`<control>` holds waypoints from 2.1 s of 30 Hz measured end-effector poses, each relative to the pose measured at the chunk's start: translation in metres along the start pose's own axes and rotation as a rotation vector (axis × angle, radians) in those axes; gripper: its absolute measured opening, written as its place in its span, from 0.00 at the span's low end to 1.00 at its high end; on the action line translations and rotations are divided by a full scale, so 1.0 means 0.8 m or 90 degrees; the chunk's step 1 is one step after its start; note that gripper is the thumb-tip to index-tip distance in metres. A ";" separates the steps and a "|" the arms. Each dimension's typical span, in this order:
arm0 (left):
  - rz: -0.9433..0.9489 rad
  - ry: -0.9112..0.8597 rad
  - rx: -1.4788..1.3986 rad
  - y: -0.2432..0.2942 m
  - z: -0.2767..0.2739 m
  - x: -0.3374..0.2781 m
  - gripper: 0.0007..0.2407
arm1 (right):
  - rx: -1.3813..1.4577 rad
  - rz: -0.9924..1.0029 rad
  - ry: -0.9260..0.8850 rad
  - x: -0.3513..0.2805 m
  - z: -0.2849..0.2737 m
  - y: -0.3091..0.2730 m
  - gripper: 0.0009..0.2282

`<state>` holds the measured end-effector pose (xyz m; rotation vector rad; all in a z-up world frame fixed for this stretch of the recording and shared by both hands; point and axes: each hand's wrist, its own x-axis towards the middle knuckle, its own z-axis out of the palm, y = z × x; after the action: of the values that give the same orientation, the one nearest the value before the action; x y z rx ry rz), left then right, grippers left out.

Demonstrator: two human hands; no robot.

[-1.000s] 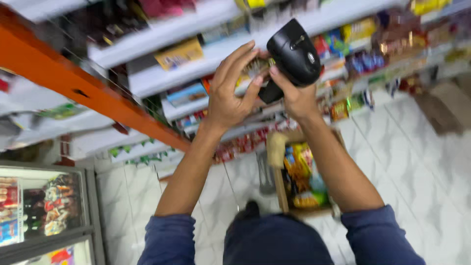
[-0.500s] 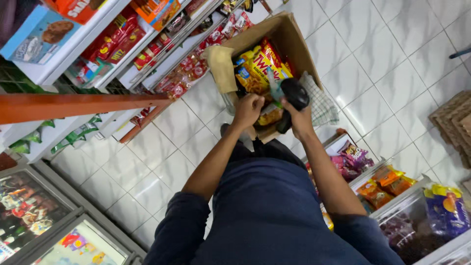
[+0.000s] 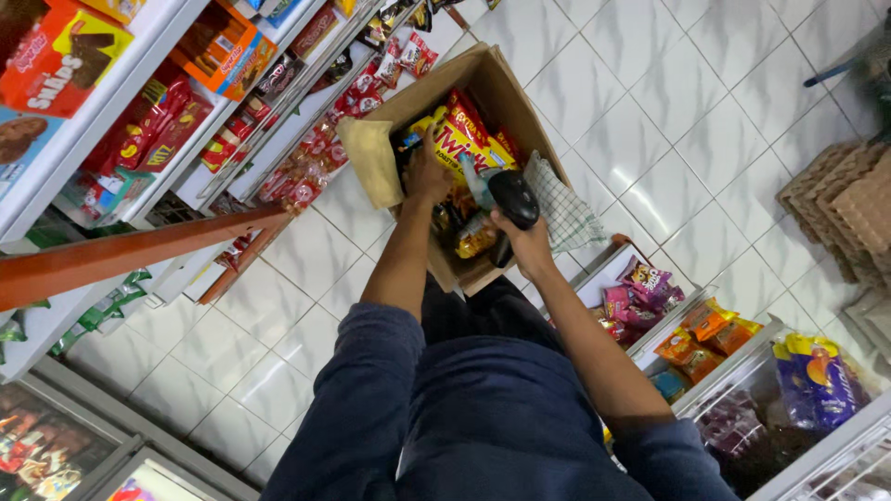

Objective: The person uses a handheld barcode scanner to scan various bags of snacks, including potato chips and french fries, and places them into a cardboard box.

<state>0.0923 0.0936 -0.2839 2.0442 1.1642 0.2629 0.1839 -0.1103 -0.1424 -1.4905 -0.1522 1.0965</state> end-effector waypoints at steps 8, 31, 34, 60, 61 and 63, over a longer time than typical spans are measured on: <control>-0.042 0.008 0.096 0.056 -0.032 -0.012 0.19 | 0.005 -0.023 -0.003 0.004 0.004 -0.009 0.11; 0.111 0.260 -0.371 0.204 -0.196 -0.174 0.24 | -0.201 -0.255 -0.011 -0.042 -0.024 -0.100 0.16; 0.074 0.169 -0.430 0.212 -0.177 -0.177 0.23 | -0.176 -0.254 -0.025 -0.044 -0.039 -0.090 0.18; 0.047 0.004 -0.387 0.166 -0.077 -0.176 0.31 | -0.293 -0.288 0.133 -0.086 -0.032 -0.096 0.14; 0.058 -0.021 -0.469 0.170 -0.066 -0.177 0.34 | -0.279 -0.287 0.111 -0.083 -0.025 -0.096 0.13; 0.037 -0.044 -0.595 0.169 -0.058 -0.185 0.38 | -0.256 -0.275 0.071 -0.084 -0.017 -0.084 0.10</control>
<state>0.0735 -0.0425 -0.1309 1.2417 0.7207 0.6234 0.1890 -0.1449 -0.0529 -1.7628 -0.6155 0.6529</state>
